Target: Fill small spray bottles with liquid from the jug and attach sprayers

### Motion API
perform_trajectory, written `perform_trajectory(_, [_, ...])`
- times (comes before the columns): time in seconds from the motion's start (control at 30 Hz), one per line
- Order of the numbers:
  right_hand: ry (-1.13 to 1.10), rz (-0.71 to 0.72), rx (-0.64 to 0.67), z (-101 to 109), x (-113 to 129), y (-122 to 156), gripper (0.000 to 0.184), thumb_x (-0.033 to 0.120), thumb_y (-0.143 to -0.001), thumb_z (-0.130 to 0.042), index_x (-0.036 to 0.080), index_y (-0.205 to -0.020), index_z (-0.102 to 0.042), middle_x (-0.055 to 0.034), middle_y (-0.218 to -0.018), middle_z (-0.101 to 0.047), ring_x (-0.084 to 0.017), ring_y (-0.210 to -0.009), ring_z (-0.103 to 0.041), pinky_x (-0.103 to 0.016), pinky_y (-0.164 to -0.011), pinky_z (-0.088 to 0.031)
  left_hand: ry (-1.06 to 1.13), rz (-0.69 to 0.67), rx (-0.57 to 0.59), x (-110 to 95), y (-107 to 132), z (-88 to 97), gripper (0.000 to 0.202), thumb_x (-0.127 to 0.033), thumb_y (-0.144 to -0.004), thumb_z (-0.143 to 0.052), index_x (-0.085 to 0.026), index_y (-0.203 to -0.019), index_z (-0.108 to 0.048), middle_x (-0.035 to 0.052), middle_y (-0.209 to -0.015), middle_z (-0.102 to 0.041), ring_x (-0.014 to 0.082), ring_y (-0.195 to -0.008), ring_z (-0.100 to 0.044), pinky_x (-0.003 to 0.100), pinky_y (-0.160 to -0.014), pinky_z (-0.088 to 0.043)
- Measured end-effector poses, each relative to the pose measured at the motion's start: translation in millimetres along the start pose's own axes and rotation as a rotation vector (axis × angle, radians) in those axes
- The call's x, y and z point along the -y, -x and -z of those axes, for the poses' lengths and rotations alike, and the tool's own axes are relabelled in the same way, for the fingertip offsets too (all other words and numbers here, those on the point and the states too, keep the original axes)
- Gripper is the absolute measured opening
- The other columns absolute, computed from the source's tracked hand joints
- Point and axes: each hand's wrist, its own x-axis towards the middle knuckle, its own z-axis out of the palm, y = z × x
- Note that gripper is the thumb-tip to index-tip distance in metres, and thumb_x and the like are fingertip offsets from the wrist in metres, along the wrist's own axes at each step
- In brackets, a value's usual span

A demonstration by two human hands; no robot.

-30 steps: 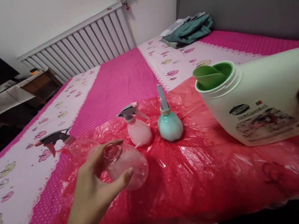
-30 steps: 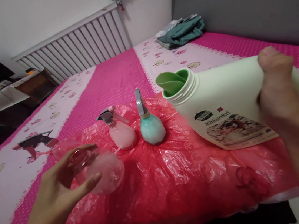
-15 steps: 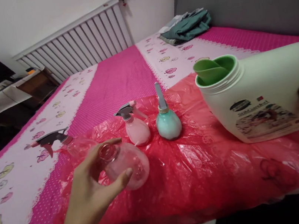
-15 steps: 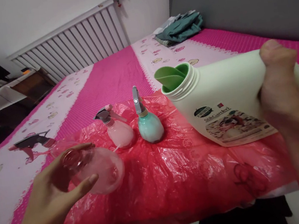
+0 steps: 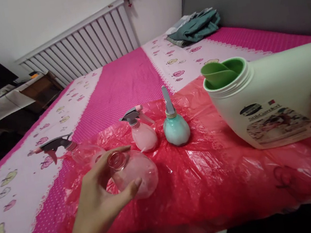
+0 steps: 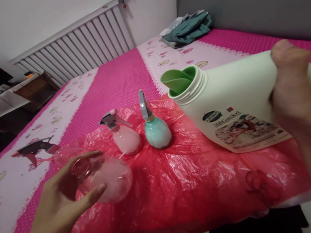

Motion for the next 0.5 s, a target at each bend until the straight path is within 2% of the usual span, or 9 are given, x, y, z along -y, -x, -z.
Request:
perform_trajectory(0.1, [0.003, 0.022, 0.014, -1.0, -2.6, 0.5, 0.050, 0.059, -0.087, -0.039, 0.025, -0.050, -0.038, 0.0038, -0.115, -0.072, -0.029, -0.160, -0.027, -0.041, -0.078, -0.055, 0.023, 0.006, -0.005, 1.0, -0.6, -0.8, 0.055, -0.043, -0.076, -0.088, -0.026, -0.125, -0.070, 0.0092, -0.123, -0.077, 0.0334, -0.113, -0.075, 0.043, -0.097, -0.062])
perform_trajectory(0.2, [0.029, 0.060, 0.032, -2.0, -6.9, -1.9, 0.053, 0.056, -0.089, -0.034, 0.025, -0.047, -0.032, 0.0037, -0.120, -0.072, -0.031, -0.160, -0.026, -0.043, -0.073, -0.052, -0.031, 0.019, -0.017, 0.0, -0.3, -1.4, 0.055, -0.044, -0.075, -0.089, -0.026, -0.124, -0.070, 0.0092, -0.123, -0.076, 0.0335, -0.113, -0.075, 0.044, -0.097, -0.061])
perform_trajectory(0.4, [-0.102, 0.058, 0.088, -7.1, -11.2, -13.1, 0.050, 0.056, -0.090, -0.040, 0.024, -0.051, -0.037, 0.0054, -0.122, -0.071, -0.028, -0.150, -0.045, -0.038, -0.071, -0.053, -0.044, -0.010, -0.035, -0.7, 3.2, -1.1, 0.055, -0.043, -0.076, -0.088, -0.029, -0.126, -0.070, 0.0073, -0.125, -0.076, 0.0325, -0.115, -0.074, 0.043, -0.100, -0.060])
perform_trajectory(0.5, [-0.093, 0.019, 0.179, -10.4, -15.1, -16.8, 0.054, 0.055, -0.095, -0.030, 0.024, -0.051, -0.037, 0.0045, -0.120, -0.071, -0.025, -0.144, -0.053, -0.035, -0.067, -0.053, 0.000, -0.007, 0.001, -1.4, 2.8, -1.7, 0.057, -0.042, -0.075, -0.089, -0.028, -0.126, -0.070, 0.0083, -0.126, -0.076, 0.0329, -0.115, -0.075, 0.042, -0.099, -0.062])
